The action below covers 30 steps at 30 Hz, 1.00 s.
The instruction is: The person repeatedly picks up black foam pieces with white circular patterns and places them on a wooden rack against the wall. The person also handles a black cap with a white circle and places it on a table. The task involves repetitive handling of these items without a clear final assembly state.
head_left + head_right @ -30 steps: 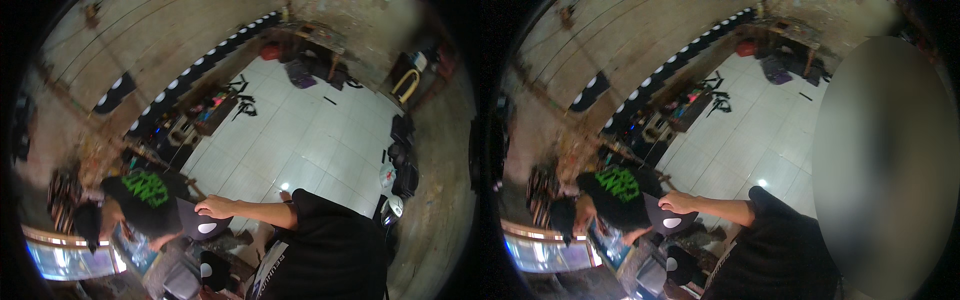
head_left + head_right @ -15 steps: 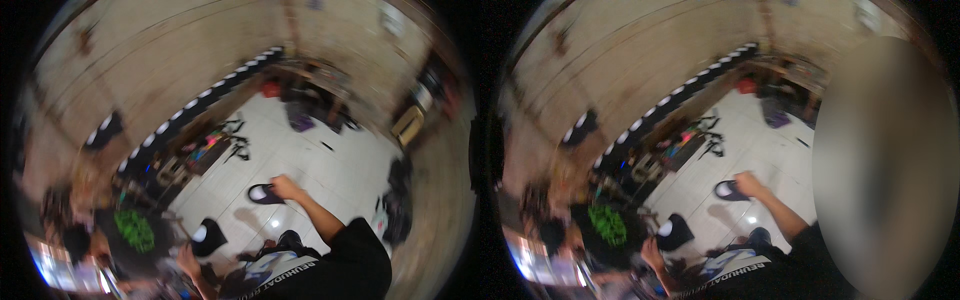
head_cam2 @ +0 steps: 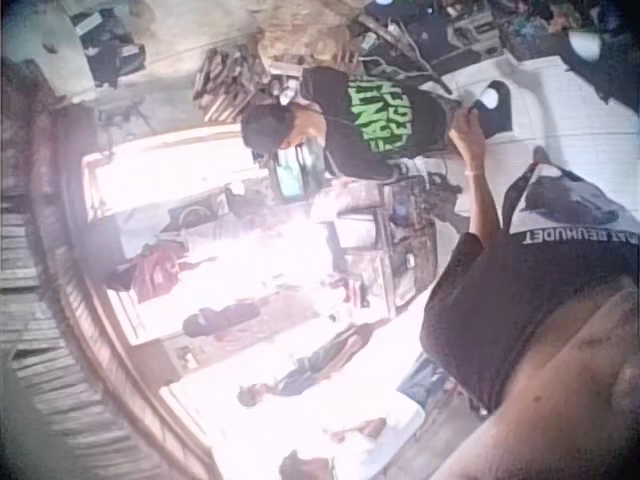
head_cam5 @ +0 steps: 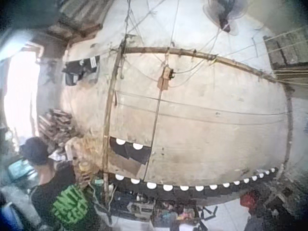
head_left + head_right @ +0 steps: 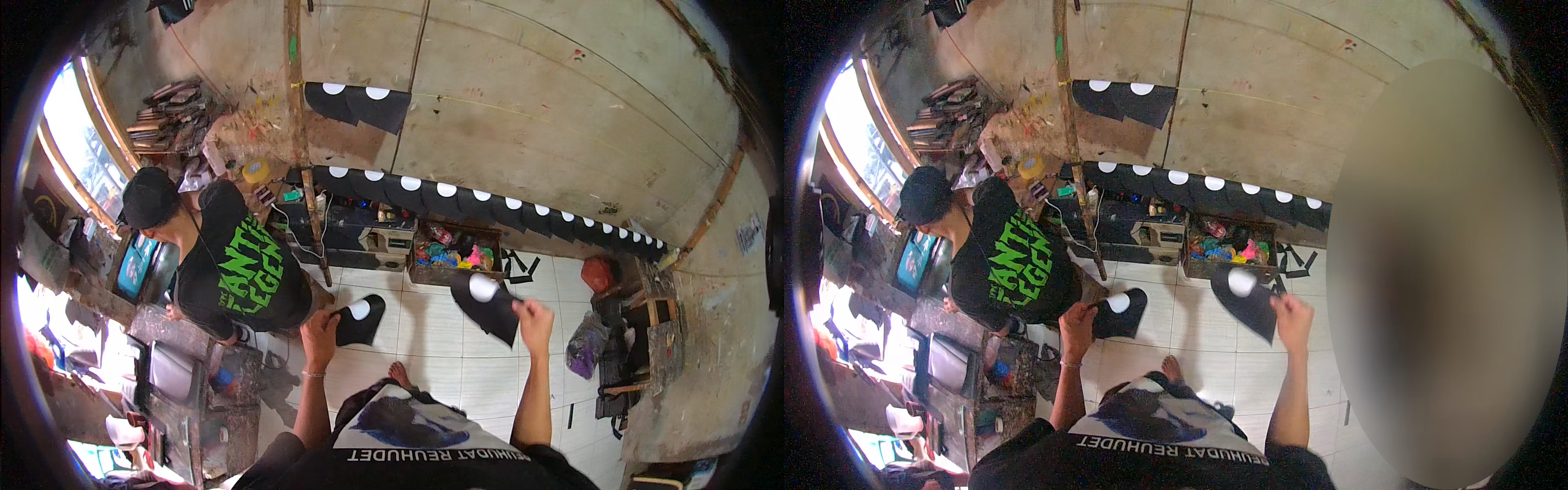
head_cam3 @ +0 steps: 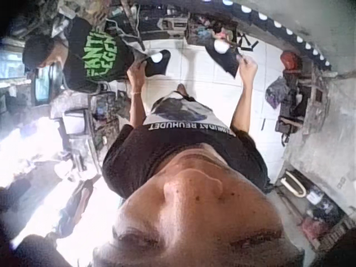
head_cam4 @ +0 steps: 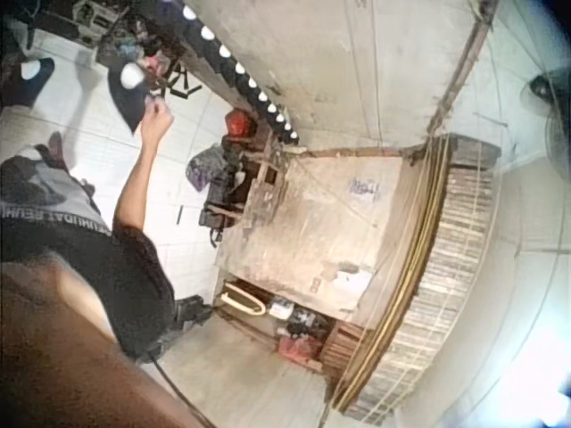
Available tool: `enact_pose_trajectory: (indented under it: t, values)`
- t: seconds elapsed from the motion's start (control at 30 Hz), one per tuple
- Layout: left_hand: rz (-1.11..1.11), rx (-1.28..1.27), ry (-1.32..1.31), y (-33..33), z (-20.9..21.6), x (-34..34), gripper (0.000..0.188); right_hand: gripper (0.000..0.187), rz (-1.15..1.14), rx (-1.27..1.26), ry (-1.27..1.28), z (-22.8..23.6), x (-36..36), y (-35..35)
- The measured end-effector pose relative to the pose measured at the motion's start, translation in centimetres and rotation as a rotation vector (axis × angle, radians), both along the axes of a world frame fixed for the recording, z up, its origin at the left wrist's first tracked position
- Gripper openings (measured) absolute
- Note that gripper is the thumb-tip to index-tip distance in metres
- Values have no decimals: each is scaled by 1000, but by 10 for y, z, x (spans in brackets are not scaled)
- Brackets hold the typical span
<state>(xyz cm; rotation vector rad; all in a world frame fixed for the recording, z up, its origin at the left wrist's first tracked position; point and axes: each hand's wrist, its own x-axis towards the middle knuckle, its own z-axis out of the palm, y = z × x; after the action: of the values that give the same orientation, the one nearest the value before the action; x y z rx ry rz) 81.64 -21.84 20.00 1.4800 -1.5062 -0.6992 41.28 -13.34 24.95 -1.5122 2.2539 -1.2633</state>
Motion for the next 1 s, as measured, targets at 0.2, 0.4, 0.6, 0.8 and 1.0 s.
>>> enact_pose_trajectory:
  t: [0.2,0.4,0.6,0.8,1.0]
  values:
    - [163,-8,-77,-53,20,-10,14,21,116,-296,6,94,-24,-213]
    - [329,12,-67,-90,25,-27,12,21,418,-503,-236,121,-38,-416]
    - [544,-20,-43,-126,17,-73,10,31,392,-417,-356,69,-59,-530]
    - [586,100,53,-159,15,-116,9,47,584,-326,-676,38,-70,-547]
    - [584,124,19,-199,30,-144,9,48,642,-382,-608,39,-73,-559]
